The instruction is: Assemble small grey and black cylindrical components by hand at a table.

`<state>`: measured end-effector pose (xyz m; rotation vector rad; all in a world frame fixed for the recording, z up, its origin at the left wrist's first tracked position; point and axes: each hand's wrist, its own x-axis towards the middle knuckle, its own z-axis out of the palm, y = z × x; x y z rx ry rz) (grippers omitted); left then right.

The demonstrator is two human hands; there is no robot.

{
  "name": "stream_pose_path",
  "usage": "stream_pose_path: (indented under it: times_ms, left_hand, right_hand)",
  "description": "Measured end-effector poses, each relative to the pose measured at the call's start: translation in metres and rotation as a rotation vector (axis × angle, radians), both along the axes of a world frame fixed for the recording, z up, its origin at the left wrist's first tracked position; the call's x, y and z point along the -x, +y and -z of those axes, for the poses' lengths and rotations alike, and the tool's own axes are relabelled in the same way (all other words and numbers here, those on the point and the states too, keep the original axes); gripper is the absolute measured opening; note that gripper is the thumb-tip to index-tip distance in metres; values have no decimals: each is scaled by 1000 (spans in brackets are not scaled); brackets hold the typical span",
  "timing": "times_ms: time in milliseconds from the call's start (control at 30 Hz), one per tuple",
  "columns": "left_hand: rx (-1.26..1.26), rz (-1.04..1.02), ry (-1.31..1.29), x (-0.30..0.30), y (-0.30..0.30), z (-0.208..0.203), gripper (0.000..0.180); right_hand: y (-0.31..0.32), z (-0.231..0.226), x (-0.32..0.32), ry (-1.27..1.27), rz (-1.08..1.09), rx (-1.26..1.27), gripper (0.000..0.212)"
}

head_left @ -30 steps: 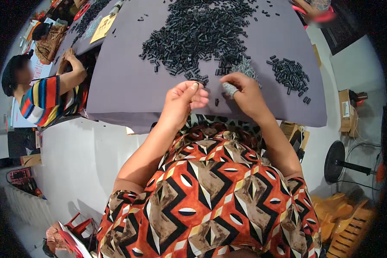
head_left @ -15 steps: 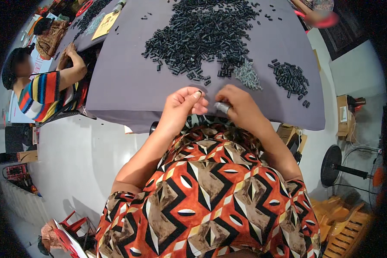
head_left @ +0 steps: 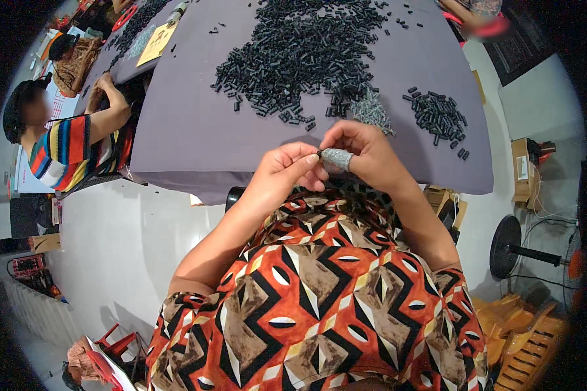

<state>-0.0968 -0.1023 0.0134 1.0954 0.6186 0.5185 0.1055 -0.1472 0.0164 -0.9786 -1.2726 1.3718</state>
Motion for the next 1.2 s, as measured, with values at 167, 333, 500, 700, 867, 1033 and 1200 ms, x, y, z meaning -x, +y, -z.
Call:
stream_pose_path:
  times_ms: [167,333,500,700,867,1033,1200]
  left_hand:
    - [49,7,-49,1,2,0,22]
    - [-7,51,34,2,1,-2,20]
    - [-302,39,207,-1,-2,-10,17]
    - [478,234,-137,5,10,5,14]
    - [550,290,-211,1,7,1,15]
    - [6,73,101,-6,7,1,16]
    - [-108,-5,96,-6,11,10,17]
  right_hand:
    - [1,-8,-1,24,-28,21,12]
    - [0,-12,-4,-231,-7,-84,10]
    - [0,-28,-2,-680,11,-438,11]
    - [1,-34,-9,-536,-147,-465,13]
    - [0,-29,-16,-417,-176,-305,14]
    - [-1,-12,-7,-108,-47,-54,29]
    - [10,-5,-10,-22,-10,34,34]
